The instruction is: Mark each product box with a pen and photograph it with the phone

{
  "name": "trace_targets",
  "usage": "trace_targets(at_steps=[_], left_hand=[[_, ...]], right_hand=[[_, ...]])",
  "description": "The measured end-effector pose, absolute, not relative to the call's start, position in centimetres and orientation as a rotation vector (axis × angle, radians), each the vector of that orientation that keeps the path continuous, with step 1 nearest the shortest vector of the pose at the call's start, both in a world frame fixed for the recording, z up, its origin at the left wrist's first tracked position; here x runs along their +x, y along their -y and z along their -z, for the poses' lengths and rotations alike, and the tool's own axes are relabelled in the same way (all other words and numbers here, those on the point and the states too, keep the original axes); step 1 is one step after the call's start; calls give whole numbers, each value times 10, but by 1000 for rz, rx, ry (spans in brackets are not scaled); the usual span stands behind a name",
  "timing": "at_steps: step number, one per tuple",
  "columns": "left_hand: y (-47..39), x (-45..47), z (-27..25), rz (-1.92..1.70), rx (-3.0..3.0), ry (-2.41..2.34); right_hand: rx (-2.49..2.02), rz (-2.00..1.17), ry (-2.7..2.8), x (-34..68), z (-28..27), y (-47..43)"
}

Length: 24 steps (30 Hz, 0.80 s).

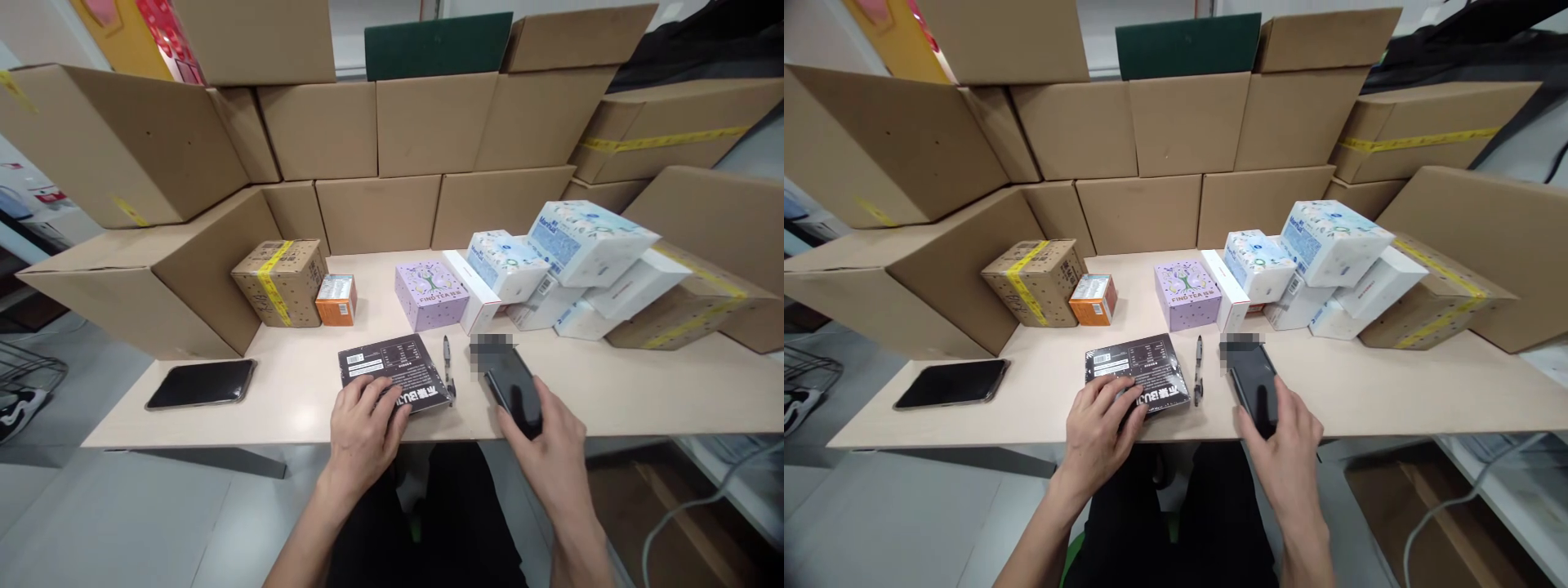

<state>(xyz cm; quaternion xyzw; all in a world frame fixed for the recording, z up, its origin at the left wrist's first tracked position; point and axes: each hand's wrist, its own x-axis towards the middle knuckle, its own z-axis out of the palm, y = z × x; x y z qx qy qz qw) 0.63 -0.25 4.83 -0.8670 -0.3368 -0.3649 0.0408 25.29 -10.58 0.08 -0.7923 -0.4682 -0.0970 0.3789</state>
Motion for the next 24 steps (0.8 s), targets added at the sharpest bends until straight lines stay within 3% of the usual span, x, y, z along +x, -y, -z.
trace_targets(at_steps=[8,14,24], left_hand=[[10,7,-47,1214,-2592,1089],[11,5,-36,1460,-2544,1229],[12,6,-38,1432,-2631,1342]], right_hand=[[-1685,76,1338,176,-43,85],[-1609,149,1444,145,-39,66],[-1653,166,1463,137,-34,65]])
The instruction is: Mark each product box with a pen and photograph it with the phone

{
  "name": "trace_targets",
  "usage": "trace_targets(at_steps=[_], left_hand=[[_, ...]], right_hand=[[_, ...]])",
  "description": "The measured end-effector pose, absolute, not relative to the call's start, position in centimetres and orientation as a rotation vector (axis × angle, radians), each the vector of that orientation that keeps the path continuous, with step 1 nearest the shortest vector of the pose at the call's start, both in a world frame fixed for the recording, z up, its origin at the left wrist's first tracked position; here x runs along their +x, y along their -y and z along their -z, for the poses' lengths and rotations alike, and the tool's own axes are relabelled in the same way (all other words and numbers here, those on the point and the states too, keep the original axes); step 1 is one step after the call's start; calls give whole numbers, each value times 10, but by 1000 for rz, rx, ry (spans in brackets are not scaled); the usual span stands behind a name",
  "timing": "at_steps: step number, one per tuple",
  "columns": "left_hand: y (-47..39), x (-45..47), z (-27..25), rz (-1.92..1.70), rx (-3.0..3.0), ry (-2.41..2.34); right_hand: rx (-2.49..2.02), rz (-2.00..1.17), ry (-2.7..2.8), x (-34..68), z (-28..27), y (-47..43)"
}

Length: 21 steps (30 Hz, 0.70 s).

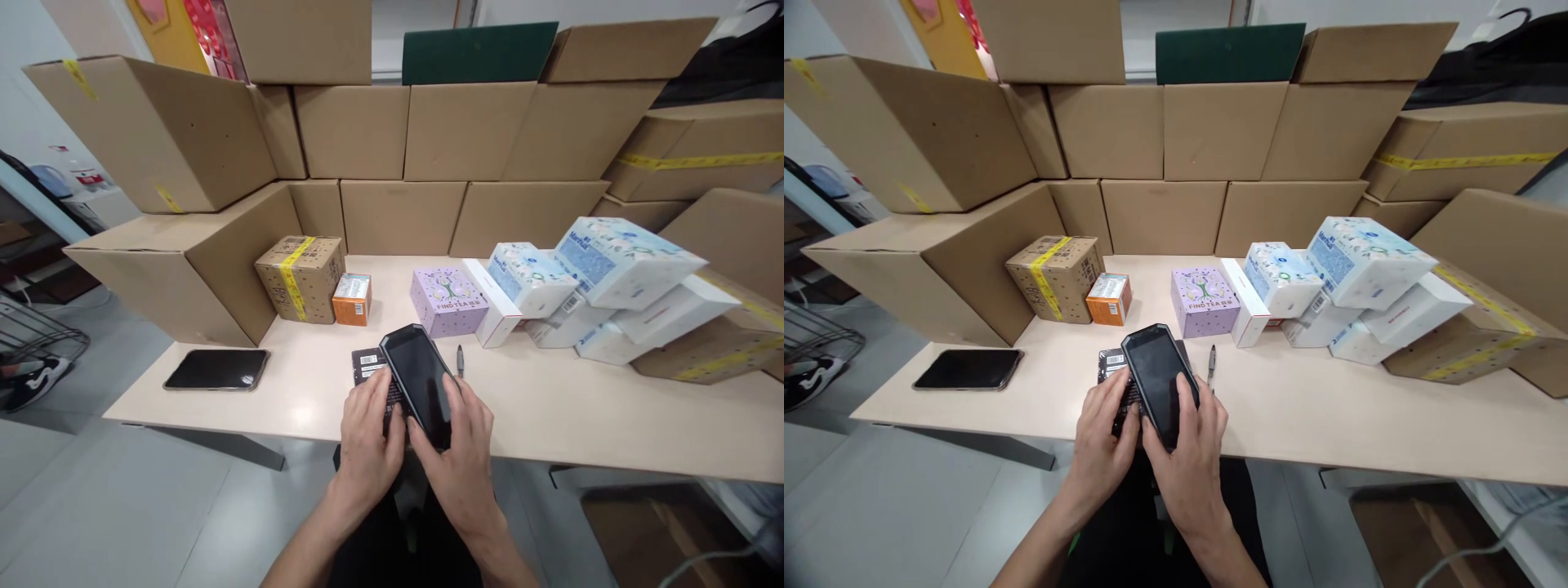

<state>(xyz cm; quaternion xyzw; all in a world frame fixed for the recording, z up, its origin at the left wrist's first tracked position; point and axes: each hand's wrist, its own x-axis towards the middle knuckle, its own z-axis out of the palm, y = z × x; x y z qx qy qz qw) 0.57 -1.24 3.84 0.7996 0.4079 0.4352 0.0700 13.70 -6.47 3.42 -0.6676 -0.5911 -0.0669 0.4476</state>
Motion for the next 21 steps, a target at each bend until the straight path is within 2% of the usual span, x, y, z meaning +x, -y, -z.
trace_targets(at_steps=[21], left_hand=[[11,5,-40,-1336,2340,-1177]], right_hand=[[-1625,210,1483,139,-34,63]])
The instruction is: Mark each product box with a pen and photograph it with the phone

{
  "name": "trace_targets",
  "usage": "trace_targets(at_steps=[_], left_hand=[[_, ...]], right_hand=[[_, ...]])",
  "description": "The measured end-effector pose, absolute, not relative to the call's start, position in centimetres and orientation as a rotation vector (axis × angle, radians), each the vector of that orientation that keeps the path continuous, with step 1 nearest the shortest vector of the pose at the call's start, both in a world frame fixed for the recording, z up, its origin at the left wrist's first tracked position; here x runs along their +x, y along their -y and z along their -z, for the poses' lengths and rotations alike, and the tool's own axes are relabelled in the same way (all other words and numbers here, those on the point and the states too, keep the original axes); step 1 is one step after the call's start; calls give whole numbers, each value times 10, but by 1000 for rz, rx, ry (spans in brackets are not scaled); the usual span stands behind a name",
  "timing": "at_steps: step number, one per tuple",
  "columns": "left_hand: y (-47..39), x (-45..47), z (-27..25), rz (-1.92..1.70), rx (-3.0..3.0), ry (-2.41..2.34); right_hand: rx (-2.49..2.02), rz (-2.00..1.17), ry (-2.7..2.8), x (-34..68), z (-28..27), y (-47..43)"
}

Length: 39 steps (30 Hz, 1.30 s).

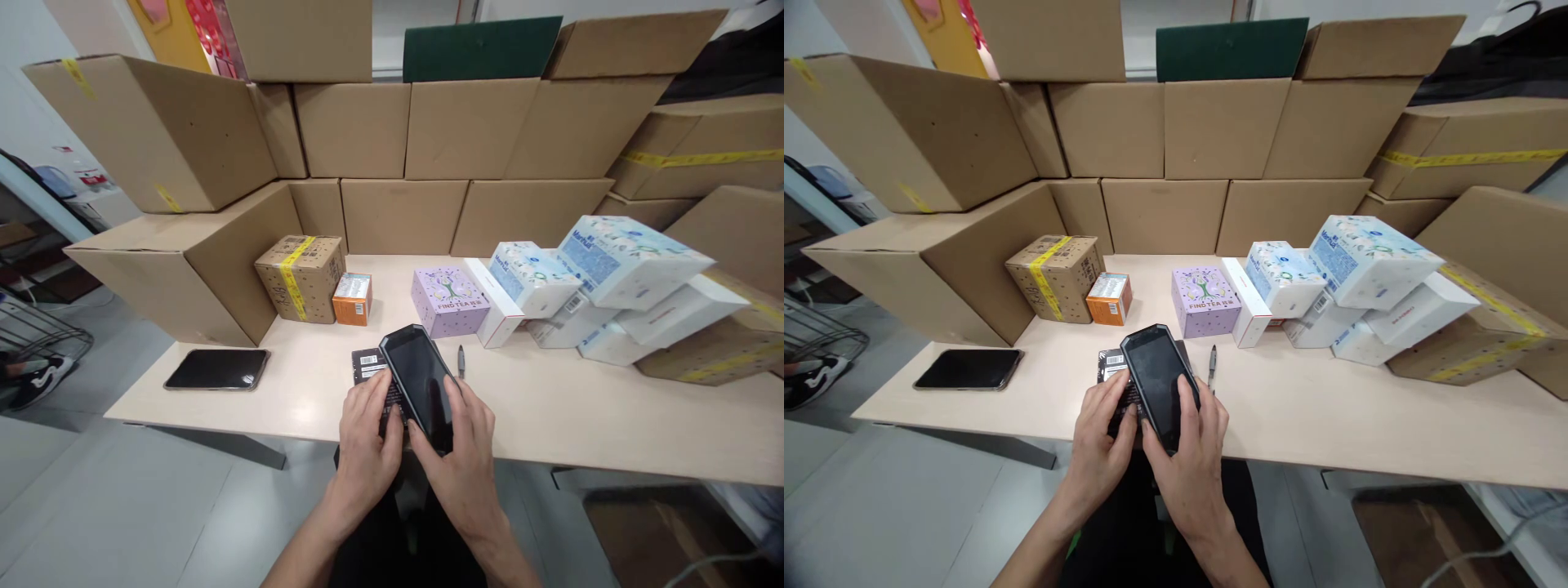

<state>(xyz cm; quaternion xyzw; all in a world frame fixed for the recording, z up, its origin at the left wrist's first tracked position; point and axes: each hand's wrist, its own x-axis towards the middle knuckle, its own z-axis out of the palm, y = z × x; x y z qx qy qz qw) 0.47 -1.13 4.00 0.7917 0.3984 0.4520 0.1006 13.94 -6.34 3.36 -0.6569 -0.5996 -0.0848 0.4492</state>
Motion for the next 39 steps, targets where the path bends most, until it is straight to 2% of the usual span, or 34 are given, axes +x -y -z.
trace_targets(at_steps=[39], left_hand=[[14,4,-38,-1286,2401,-1226]], right_hand=[[-1674,119,1402,150,-36,67]])
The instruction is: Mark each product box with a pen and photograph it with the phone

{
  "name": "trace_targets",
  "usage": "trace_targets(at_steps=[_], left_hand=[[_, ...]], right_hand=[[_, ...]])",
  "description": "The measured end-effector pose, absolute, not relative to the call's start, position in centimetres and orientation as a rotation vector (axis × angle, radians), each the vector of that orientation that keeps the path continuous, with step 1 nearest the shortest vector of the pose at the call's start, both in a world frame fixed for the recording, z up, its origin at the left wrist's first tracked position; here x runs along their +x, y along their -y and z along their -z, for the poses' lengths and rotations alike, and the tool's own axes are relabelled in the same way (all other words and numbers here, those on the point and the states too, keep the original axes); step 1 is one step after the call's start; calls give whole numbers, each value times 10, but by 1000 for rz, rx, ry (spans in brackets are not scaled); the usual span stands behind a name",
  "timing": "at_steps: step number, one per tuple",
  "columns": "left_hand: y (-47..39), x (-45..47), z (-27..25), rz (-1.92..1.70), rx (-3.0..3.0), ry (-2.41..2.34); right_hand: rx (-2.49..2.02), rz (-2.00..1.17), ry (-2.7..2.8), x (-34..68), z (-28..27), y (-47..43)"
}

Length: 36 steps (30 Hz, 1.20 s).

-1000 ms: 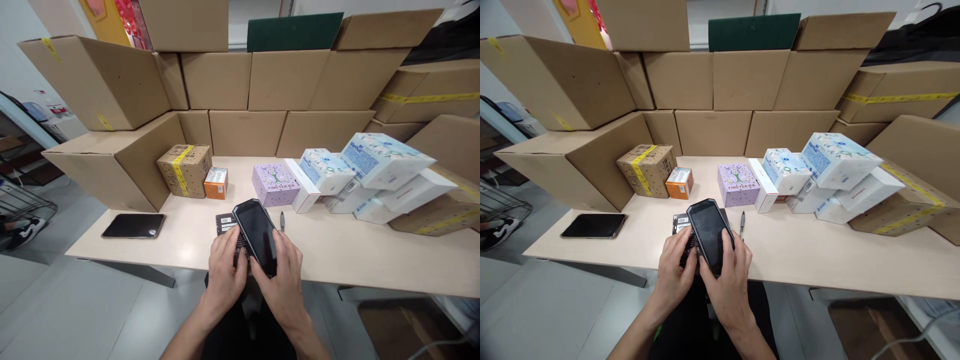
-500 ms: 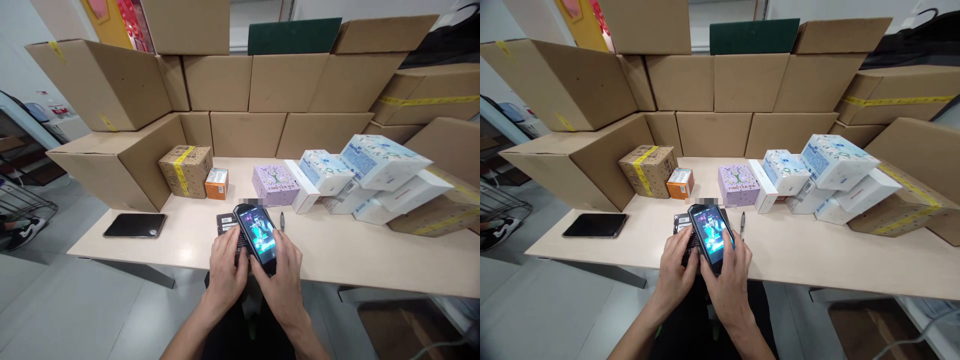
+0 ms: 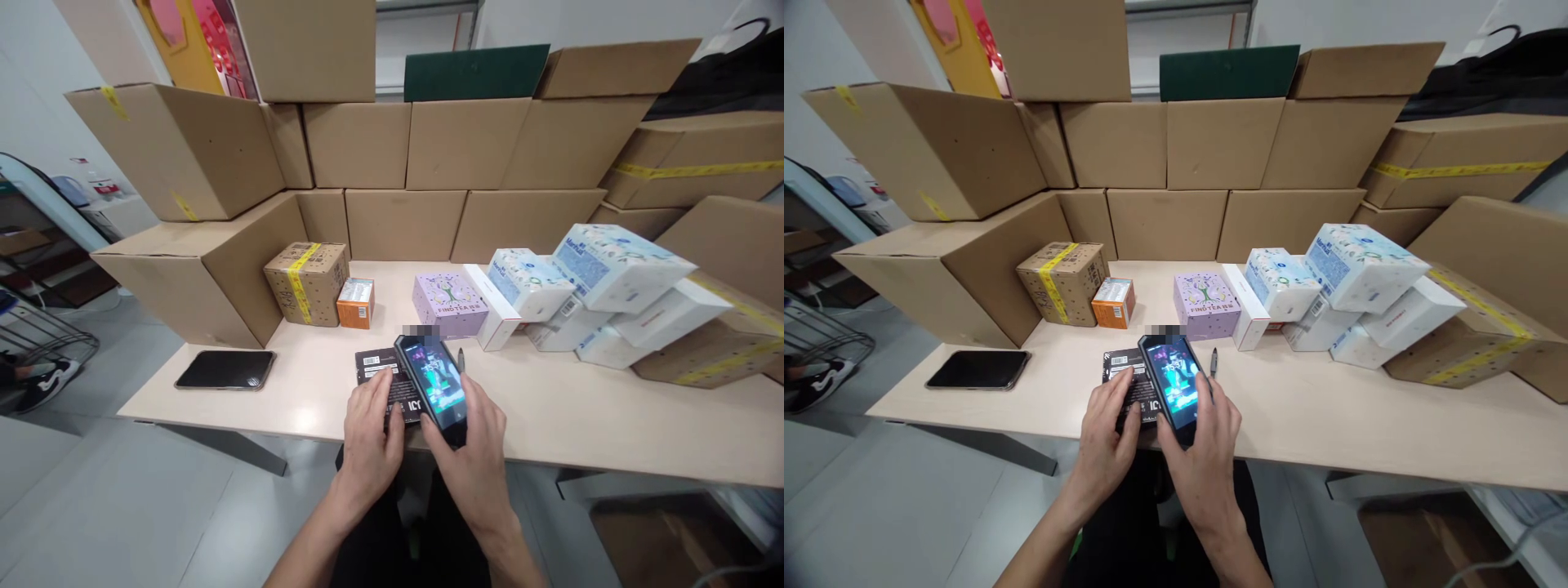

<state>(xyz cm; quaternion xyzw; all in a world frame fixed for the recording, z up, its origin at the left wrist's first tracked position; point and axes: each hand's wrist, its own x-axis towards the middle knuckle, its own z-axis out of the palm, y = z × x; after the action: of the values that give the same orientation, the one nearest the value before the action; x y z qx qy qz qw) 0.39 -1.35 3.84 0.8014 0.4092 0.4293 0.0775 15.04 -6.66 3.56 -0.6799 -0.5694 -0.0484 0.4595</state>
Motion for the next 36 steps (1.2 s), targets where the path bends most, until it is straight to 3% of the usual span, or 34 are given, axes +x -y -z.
trace_targets(at_steps=[18,28,36], left_hand=[[15,4,-41,-1228,2405,-1225],[14,2,-40,-1237,2399,-1181],[14,-14,-36,-1465,2310,-1194]], right_hand=[[-2245,355,1095,270,-3,101],[-2378,322,1016,276,7,95],[-2315,463,1009,265,-3,99]])
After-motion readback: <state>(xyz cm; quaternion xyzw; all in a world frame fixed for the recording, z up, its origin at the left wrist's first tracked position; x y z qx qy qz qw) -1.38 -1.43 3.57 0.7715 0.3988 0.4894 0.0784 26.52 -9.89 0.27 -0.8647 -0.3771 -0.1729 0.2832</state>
